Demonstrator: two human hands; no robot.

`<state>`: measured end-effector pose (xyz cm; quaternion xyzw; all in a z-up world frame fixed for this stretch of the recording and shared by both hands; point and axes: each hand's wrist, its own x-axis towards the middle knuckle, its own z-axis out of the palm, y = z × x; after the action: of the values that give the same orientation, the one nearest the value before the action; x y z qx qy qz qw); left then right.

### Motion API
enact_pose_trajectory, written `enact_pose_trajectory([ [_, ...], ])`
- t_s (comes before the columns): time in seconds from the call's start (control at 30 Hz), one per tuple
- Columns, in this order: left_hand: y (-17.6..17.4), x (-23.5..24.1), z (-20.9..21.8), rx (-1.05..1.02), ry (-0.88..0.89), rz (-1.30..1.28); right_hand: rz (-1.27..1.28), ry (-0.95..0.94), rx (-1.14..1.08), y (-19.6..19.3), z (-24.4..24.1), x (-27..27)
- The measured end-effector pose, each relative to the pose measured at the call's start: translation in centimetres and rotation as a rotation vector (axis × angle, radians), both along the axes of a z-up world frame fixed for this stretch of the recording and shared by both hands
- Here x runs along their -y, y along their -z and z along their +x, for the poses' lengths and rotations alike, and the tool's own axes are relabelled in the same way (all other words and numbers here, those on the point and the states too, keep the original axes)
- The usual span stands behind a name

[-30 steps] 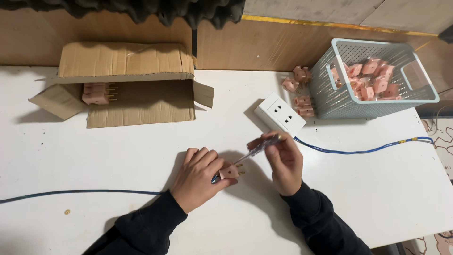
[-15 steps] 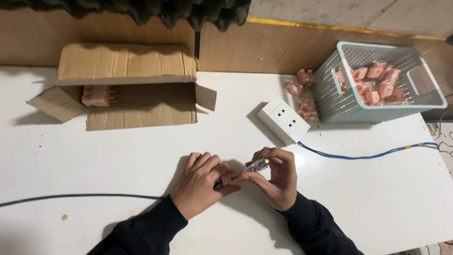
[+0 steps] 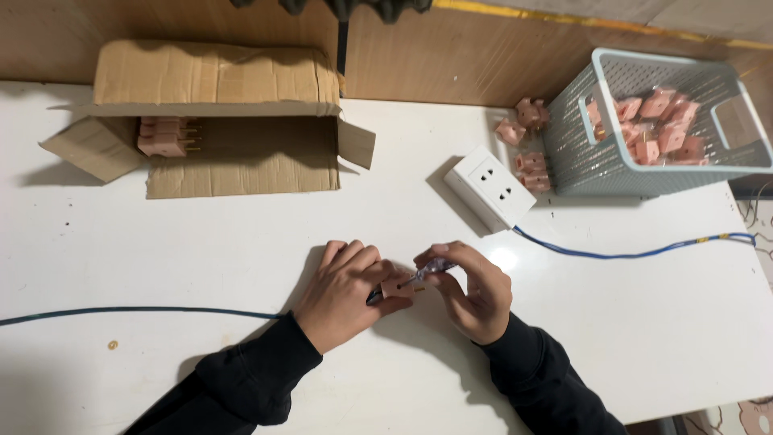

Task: The person disassembles an electrical plug using a screwdriver, prepares the wires, and reassembles the internal components.

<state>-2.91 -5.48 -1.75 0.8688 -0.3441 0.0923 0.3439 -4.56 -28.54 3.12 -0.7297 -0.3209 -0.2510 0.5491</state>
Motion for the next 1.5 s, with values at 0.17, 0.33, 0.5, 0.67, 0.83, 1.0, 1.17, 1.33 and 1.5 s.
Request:
enact_pose_trajectory([
  [0.17, -0.4, 0.0, -0.1, -0.003, 0.004, -0.005, -0.008, -0.010, 0.011, 0.4, 0.0, 0.0],
  [0.33, -0.5, -0.1, -0.4, 0.008, 0.010, -0.020, -0.011, -0.030, 0.015, -0.2, -0.2, -0.1],
  [0.5, 0.6, 0.1, -0.3, 0.035, -0.001, -0.063, -0.146, 0.021, -0.080, -0.4, -1.2, -0.4],
  [0.67, 0.2, -0.2, -0.5, 0.037, 0.028, -0.050, -0.216, -0.031, -0.059, -1.6, -1.6, -0.6],
  [0.83, -0.1, 0.0, -0.1, -0.006, 0.015, -0.055, -0.267, 0.017, -0.053, -1.5, -1.1, -0.2],
  [1.0, -0.1, 0.0, 0.0, 0.058, 0.001, -0.058, -0.269, 0.200, 0.051, 0.0, -0.9, -0.1],
  [1.17, -0.6, 0.0, 0.1, 0.000, 0.010, -0.031, -0.250, 0.188, 0.015, -1.2, -0.8, -0.2],
  [1.33, -0.2, -0.1, -0.4, 0.017, 0.013, -0.063, -0.247, 0.167, 0.062, -0.6, -1.1, -0.1],
  [1.5, 0.1, -0.1, -0.3, 0.004, 0.015, -0.043, -0.266, 0.156, 0.061, -0.9, -0.9, -0.4],
])
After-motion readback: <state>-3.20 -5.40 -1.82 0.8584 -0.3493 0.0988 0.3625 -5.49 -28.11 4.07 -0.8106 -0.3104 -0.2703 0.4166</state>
